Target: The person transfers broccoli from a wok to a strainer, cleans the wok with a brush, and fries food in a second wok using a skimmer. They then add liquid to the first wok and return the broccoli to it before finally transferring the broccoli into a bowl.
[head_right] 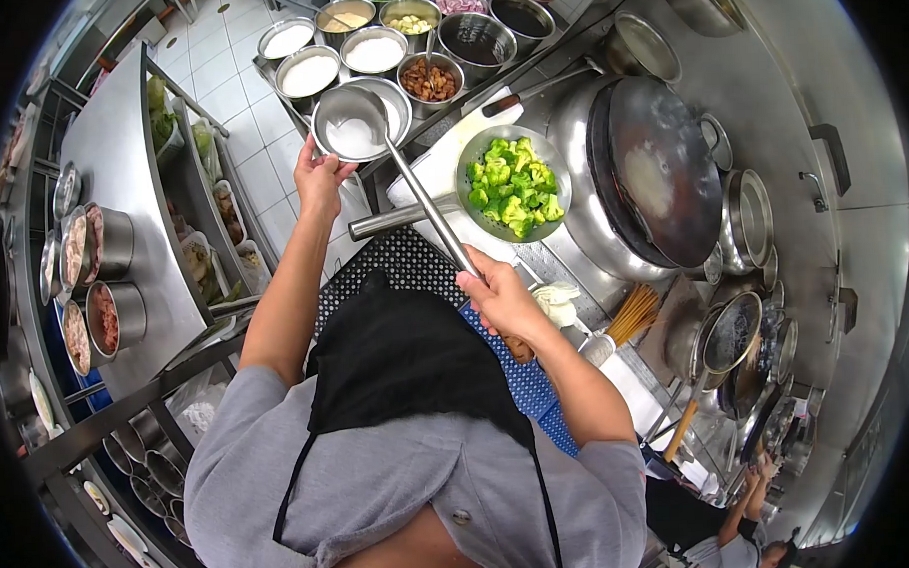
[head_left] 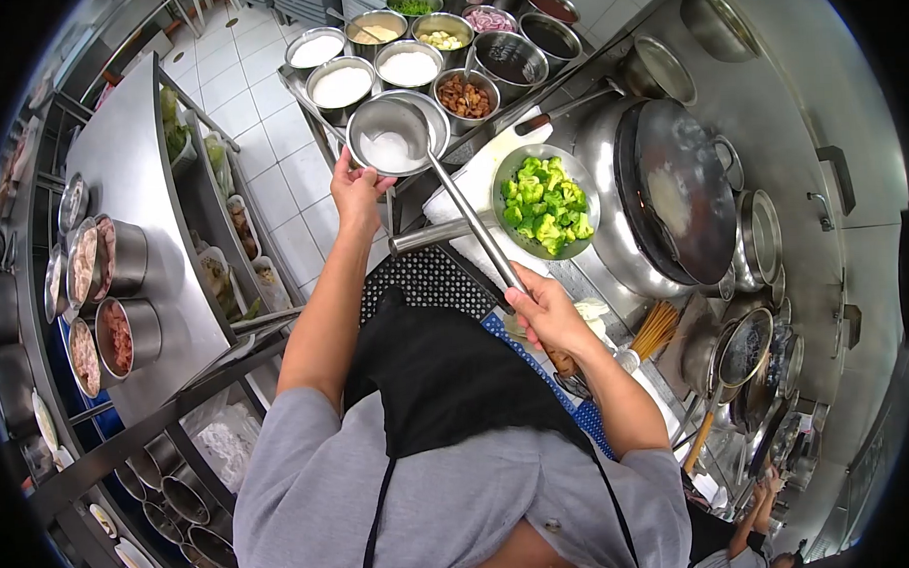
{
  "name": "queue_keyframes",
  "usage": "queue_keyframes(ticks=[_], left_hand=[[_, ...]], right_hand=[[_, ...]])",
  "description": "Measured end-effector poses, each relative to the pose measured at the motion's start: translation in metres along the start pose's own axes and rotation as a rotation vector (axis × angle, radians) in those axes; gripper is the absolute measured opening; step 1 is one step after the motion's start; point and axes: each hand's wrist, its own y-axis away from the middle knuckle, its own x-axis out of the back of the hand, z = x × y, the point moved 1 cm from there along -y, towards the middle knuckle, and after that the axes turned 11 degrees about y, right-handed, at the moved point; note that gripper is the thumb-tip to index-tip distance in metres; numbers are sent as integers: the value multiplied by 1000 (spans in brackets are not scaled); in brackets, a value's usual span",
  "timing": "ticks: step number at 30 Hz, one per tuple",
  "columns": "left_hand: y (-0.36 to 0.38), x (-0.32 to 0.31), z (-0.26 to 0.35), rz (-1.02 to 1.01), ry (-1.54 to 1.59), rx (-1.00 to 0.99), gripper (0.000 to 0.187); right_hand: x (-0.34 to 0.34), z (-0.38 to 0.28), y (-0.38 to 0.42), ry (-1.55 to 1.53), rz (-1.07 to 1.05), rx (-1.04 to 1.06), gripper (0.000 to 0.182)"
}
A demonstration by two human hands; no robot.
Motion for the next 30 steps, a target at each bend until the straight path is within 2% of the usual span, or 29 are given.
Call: queue_keyframes(ticks=[4,7,10,14,20,30], left_hand=[[0,2,1,-3,3,14,69],[2,3,4,-37,6,38,68],[2,11,6,-82,42,58,67],[11,16,11,-97,105,114,68],[14,24,13,-97,90,121,70],[8,33,25,-77,43,88,57]], right_hand=[[2,2,-2,-162,-79,-26,46],[2,7,-8,-408,-175,-82,42],[1,-3,-4,-804,-320,-115,34],[-5,-8,-3,-974,-394,-102,38],[-4,-21,12,-954,-323,-78,38],[-10,-22,16,-920,-351,-41,43]])
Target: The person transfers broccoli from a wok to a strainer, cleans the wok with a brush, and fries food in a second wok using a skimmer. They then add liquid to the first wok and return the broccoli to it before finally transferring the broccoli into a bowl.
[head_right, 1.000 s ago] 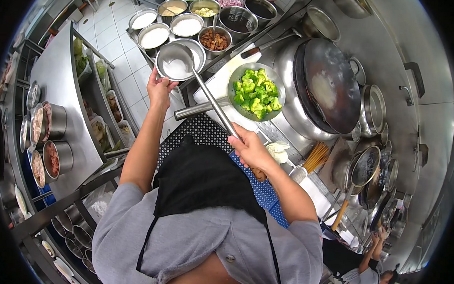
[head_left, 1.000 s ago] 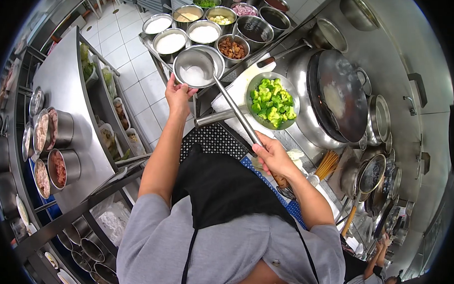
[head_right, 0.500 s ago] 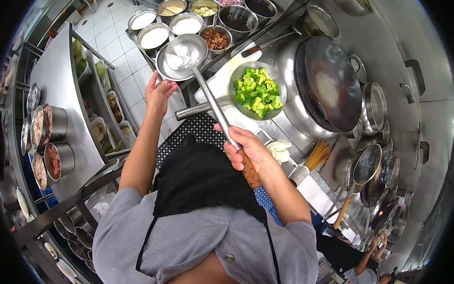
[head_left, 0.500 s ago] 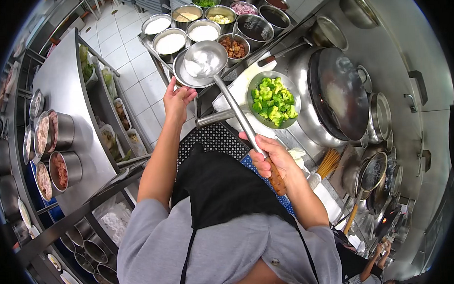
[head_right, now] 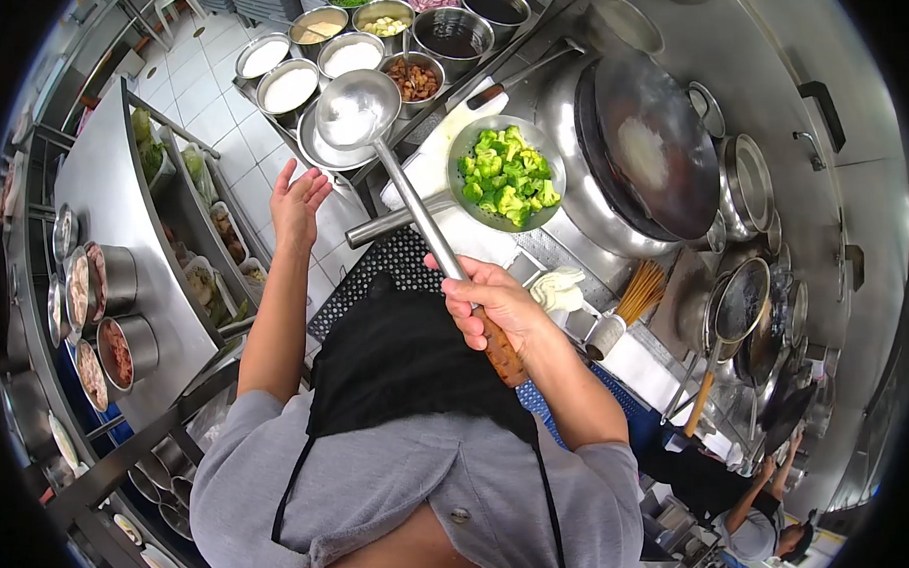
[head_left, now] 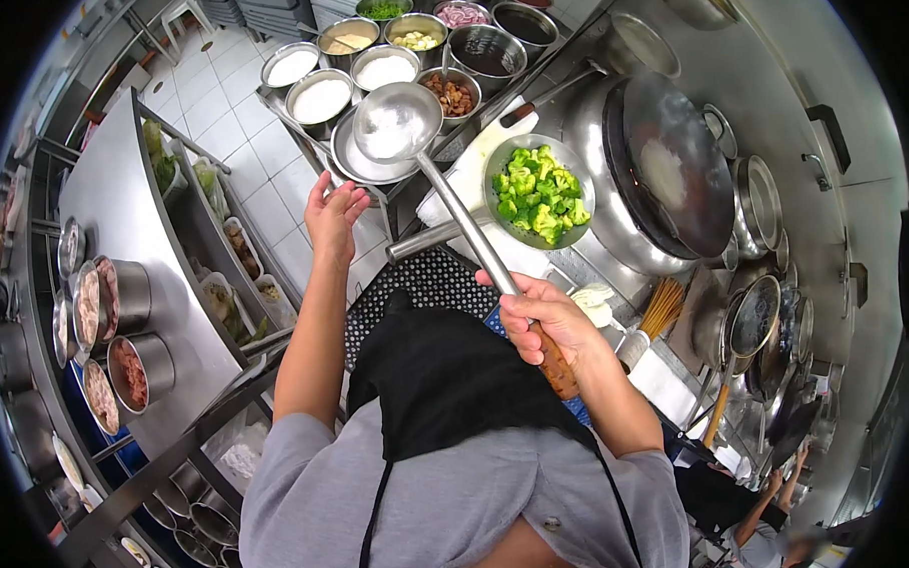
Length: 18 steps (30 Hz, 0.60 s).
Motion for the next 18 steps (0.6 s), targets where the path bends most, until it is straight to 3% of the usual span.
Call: queue_keyframes(ticks=[9,15,18], left_hand=[[-8,-6,6,51,-30,19,56],[-2,-12,30,130,-193,-258,44],[3,-36,43,93,-268,-279,41]], right_hand=[[-5,7,-4,-53,-13,-5,42],[-12,12,14,-226,-115,35,47],[-14,17,34,-341,-111,153,41]])
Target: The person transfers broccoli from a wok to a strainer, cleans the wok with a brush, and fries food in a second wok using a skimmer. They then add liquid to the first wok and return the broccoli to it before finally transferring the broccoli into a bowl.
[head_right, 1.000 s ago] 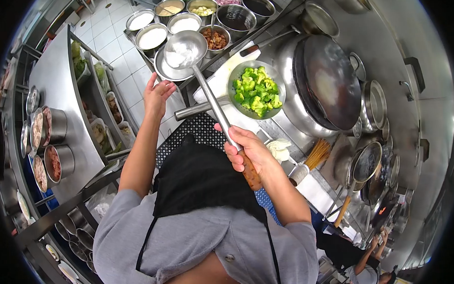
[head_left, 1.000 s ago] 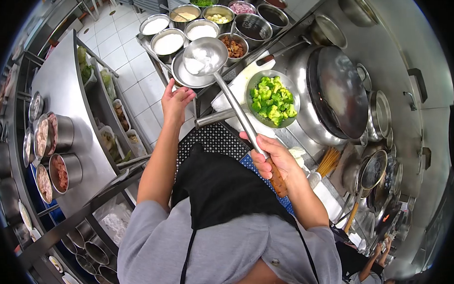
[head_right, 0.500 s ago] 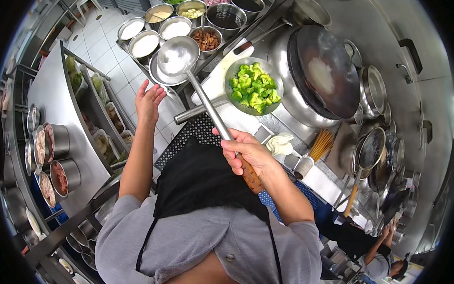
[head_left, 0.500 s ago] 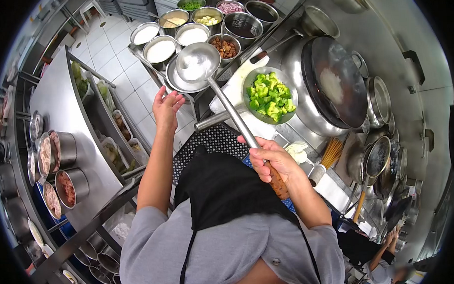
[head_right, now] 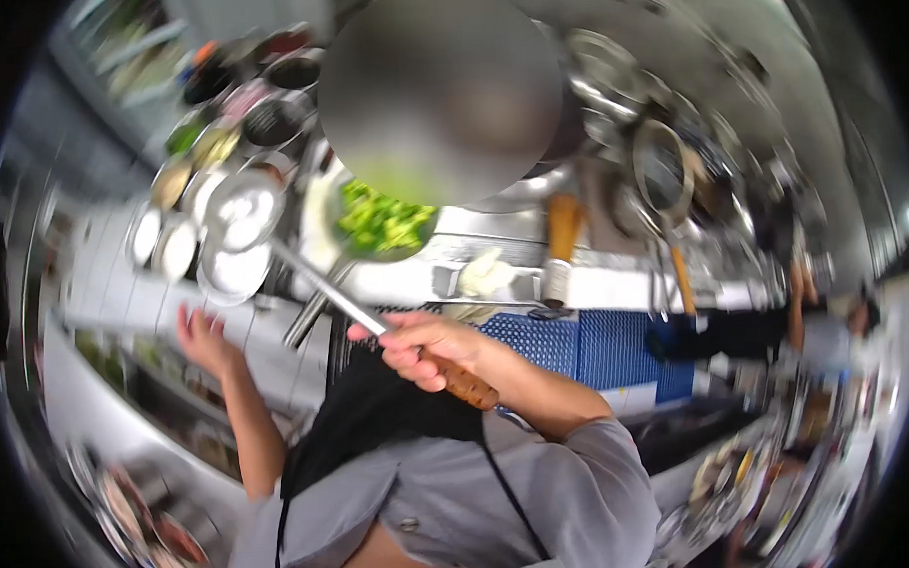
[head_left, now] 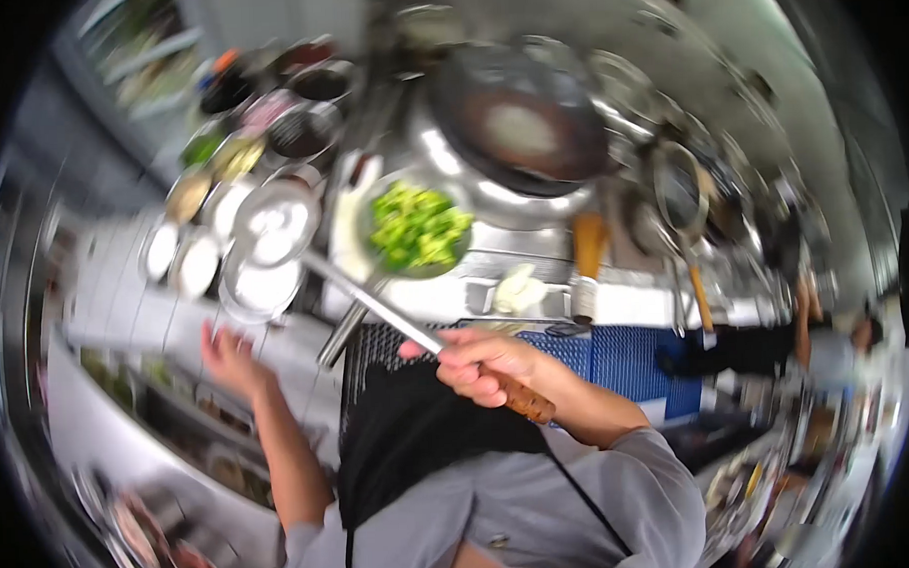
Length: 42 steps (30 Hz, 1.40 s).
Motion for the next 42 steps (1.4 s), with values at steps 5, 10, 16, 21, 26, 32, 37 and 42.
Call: queue_keyframes(ticks=[5,10,16,21,26,32,37,42], left_hand=[[8,-41,15,-213,72,-29,38],[39,-90,16,-432,73,-80,36],[108,-115,4,-551,41,-70,36],[173,-119,-25,-524,-85,-19,31],[222,-116,-37,-412,-136,-26,31],[237,-104,-34,-350,-201,-26,34],[237,-124,-37,-404,-240,-52,37],[237,-150,-45,-584,-256,-66,41]], right_hand=[[-1,-15,48,-48,-2,360,42],[27,-74,111,70,258,659,45],[124,-208,195,33,604,816,25],[269,-319,257,78,774,816,18],[371,-374,291,139,949,806,24],[405,-386,306,137,1097,808,25],[414,-384,314,243,1150,708,21],[397,-375,314,294,1163,662,19]])
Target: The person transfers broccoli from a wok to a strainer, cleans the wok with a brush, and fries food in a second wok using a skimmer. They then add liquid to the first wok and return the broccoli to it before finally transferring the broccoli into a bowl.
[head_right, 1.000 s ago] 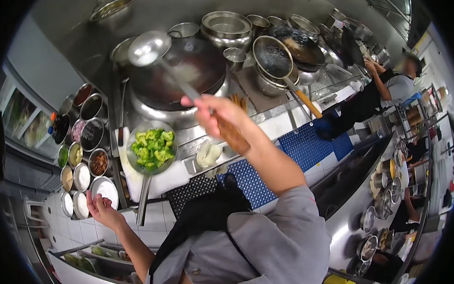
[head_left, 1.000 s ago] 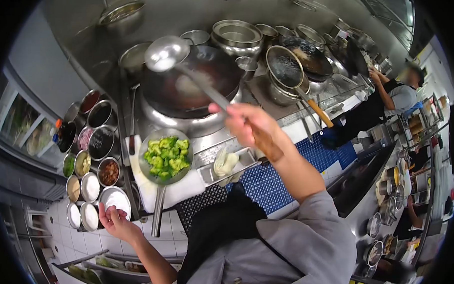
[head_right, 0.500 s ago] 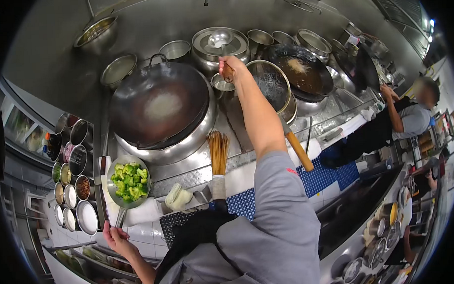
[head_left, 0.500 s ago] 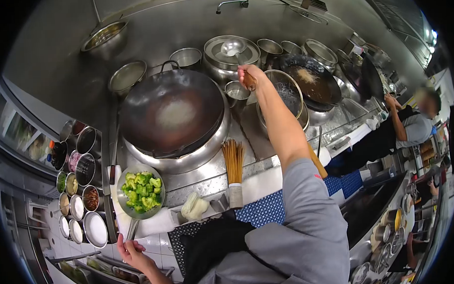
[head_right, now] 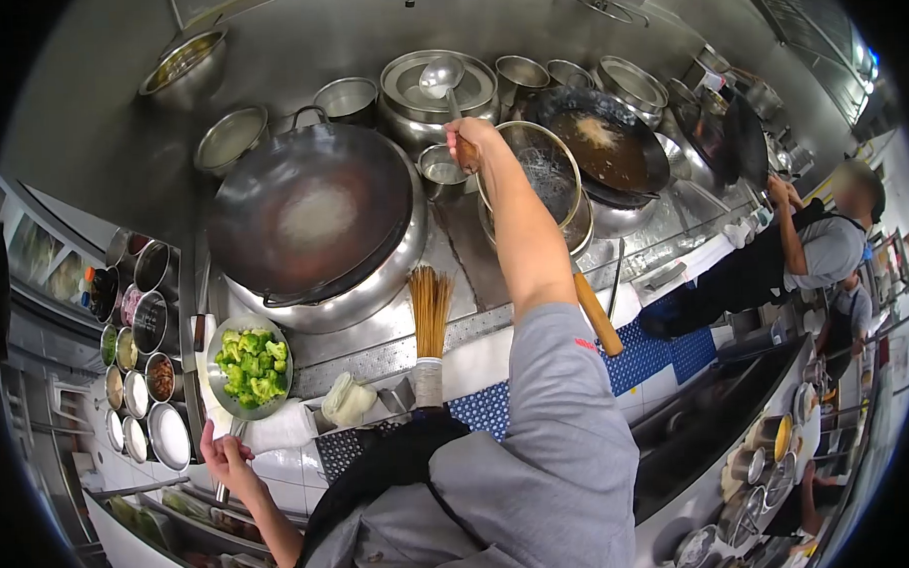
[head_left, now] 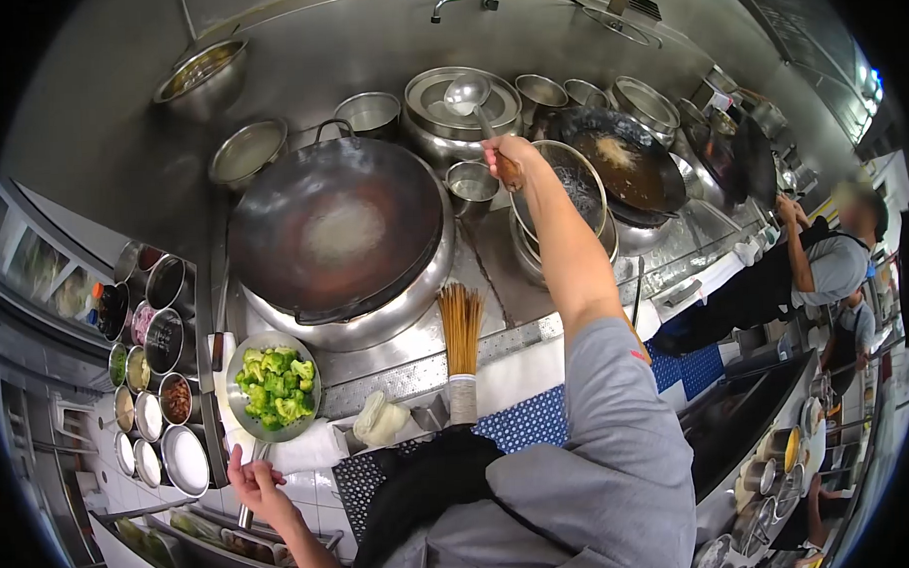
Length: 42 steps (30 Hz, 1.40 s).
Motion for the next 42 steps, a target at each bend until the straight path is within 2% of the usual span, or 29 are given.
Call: queue_keyframes(ticks=[2,3,7,10,12,14,16,18,20,22,24,25,28,30,32,34,35,36,39,42], left_hand=[[-3,-9,2,-84,-15,-12,43],[-6,-12,3,-118,-26,-4,43],[-19,-23,-4,-234,-1,108,42],[-26,-40,-18,-432,-13,162,41],[-25,-54,-34,-636,-60,158,38],[-13,-74,-39,-797,-107,93,40],[-2,-90,-31,-951,-346,-6,43],[5,-100,-39,-1068,-497,-299,52],[16,-107,-46,-1095,-596,-341,59],[25,-110,-52,-1127,-716,-368,65],[30,-112,-55,-1154,-864,-384,72],[30,-113,-54,-1160,-875,-405,74],[32,-117,-51,-1154,-933,-464,77],[36,-116,-58,-1114,-1012,-492,77],[35,-117,-84,-1145,-1061,-448,80],[32,-116,-91,-1148,-1039,-405,84],[29,-115,-91,-1133,-992,-382,86],[29,-112,-91,-1121,-946,-355,88],[15,-103,-63,-1015,-579,107,85],[7,-81,-56,-841,276,662,78]], right_hand=[[4,2,-2,24,-24,4,18],[3,1,1,-76,-65,-9,23],[-3,-6,37,-219,-162,10,21],[-22,-14,91,-359,-197,-9,20],[-43,-9,126,-454,-219,-1,23],[-62,11,145,-553,-232,-4,29],[-91,32,174,-646,-288,-33,32],[-102,57,192,-778,-435,-70,34],[-108,90,186,-814,-552,-79,41],[-140,106,208,-687,-435,-42,43],[-155,119,211,-614,-445,-129,41],[-149,124,206,-686,-616,-167,37],[-160,130,213,-636,-596,-157,32],[-184,122,226,-478,-336,-228,25],[-180,127,224,-398,-415,-238,25],[-166,132,208,-646,-650,-332,24],[-164,135,208,-608,-664,-266,21],[-170,131,216,-550,-569,-248,22],[-190,125,224,-426,-339,-244,24],[-162,133,201,-547,-617,-285,24]])
